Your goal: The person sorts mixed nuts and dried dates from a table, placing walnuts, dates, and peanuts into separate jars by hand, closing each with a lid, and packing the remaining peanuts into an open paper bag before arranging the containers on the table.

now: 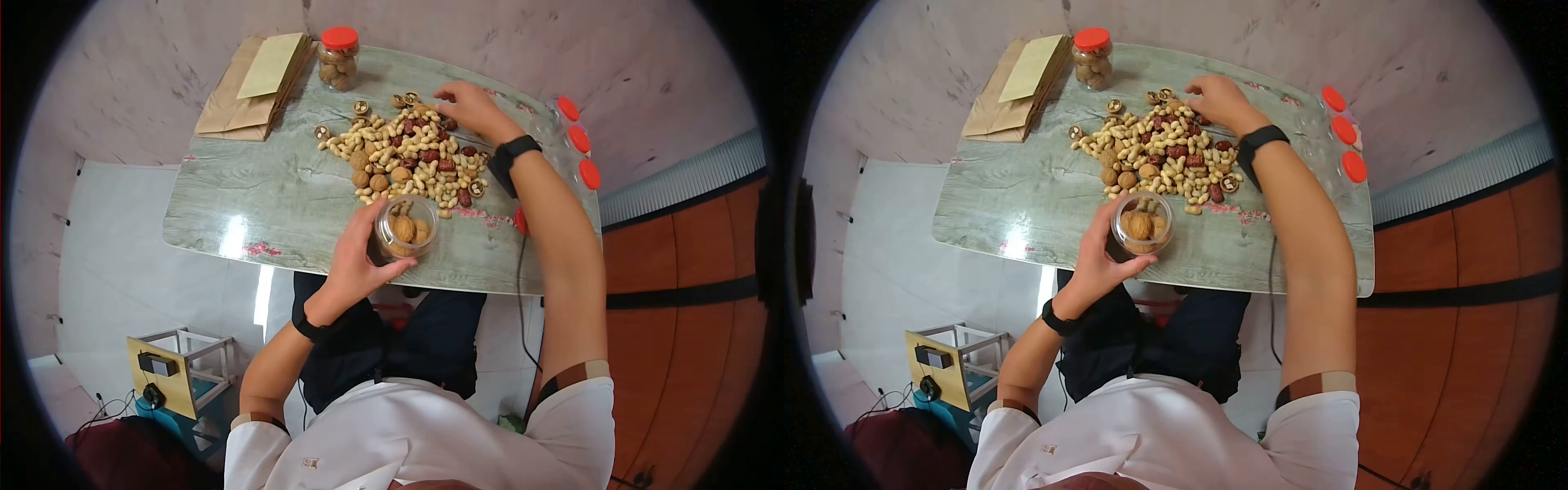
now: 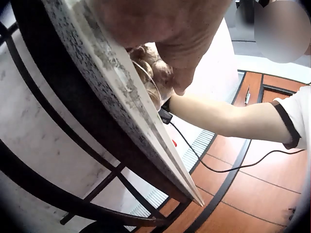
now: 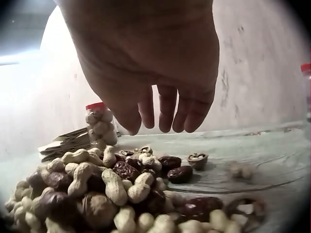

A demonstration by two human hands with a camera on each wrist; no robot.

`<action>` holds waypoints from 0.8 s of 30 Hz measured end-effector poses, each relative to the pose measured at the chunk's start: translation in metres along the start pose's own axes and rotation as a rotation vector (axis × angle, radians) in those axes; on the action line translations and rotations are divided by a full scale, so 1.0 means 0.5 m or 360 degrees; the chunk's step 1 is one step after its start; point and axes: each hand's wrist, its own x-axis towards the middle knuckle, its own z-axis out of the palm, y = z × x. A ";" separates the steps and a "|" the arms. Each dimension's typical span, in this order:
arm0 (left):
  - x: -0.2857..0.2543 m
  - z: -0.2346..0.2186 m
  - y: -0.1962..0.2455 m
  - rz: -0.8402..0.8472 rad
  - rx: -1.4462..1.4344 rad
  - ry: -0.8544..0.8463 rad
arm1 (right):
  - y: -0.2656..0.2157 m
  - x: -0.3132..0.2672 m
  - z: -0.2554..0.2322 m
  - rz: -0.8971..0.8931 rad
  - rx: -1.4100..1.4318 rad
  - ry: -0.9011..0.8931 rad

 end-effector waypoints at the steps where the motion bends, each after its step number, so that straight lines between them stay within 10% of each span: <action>1: 0.000 -0.001 -0.001 0.0003 0.0012 0.0003 | -0.008 0.013 0.005 -0.0009 -0.0036 -0.0025; 18: 0.004 -0.005 0.000 0.0095 0.0030 0.0064 | -0.034 0.077 0.054 0.0043 -0.0115 -0.0411; 24: 0.002 -0.005 0.003 0.0045 0.0009 0.0032 | -0.136 -0.046 -0.043 -0.0102 0.0541 0.0072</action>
